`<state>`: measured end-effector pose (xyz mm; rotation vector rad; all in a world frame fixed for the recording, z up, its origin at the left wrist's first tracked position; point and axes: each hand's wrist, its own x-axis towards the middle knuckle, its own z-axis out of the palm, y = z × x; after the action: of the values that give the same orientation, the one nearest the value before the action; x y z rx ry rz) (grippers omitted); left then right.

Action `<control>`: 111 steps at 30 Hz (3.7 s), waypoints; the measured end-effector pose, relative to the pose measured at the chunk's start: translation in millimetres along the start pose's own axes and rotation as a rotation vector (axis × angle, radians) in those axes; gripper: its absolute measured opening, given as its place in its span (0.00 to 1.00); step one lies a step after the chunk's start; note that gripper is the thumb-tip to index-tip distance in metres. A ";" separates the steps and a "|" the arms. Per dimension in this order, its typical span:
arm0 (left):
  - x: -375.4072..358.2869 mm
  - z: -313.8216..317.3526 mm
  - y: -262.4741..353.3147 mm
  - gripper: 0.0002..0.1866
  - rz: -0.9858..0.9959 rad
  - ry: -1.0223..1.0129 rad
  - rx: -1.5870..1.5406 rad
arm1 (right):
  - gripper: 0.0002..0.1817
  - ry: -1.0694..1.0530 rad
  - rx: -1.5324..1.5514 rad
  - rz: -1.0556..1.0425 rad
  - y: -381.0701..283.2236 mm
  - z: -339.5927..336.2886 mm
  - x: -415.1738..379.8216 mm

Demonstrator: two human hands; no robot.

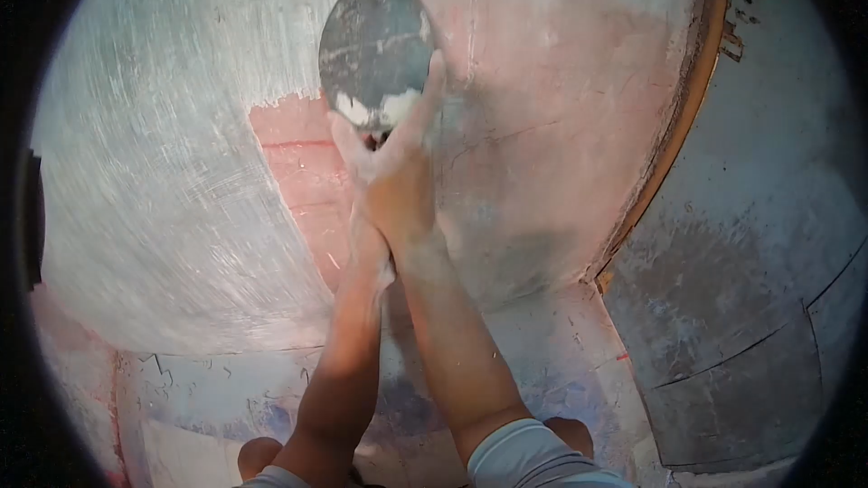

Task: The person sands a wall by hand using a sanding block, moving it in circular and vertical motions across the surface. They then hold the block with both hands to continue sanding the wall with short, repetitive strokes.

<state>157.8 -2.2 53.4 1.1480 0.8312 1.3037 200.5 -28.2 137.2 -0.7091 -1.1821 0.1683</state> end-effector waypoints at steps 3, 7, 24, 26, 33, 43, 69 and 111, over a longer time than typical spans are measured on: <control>-32.0 -8.3 -22.1 0.23 0.121 -0.031 0.018 | 0.58 -0.014 0.073 0.063 7.0 -6.3 -28.6; -38.3 -13.5 -29.7 0.22 0.173 -0.040 -0.017 | 0.58 0.033 -0.109 -0.135 10.3 -11.7 -37.8; -44.4 12.7 -5.5 0.20 -0.010 0.081 -0.429 | 0.56 0.049 -0.085 -0.076 7.8 -9.0 -18.6; -7.3 -11.1 -34.6 0.20 0.124 -0.159 -0.288 | 0.55 -0.017 -0.025 0.100 -5.9 -4.5 2.3; -43.8 -9.1 -19.7 0.17 0.158 0.015 -0.309 | 0.57 -0.008 -0.098 -0.171 31.5 -8.6 -27.1; -16.6 -27.5 -66.9 0.23 0.087 -0.054 -0.177 | 0.63 -0.091 0.073 0.149 -18.1 5.1 17.1; -34.0 -54.2 -146.8 0.20 -0.067 -0.267 0.082 | 0.58 0.014 -0.281 -0.065 32.9 -42.8 -80.2; -58.8 -12.8 -140.2 0.25 0.266 0.000 -0.059 | 0.34 0.061 -0.462 -0.329 32.2 -30.3 -65.0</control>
<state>178.2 -44.3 -91.9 1.2423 0.6508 1.5346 209.4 -46.8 61.3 -0.8993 -1.2737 -0.4114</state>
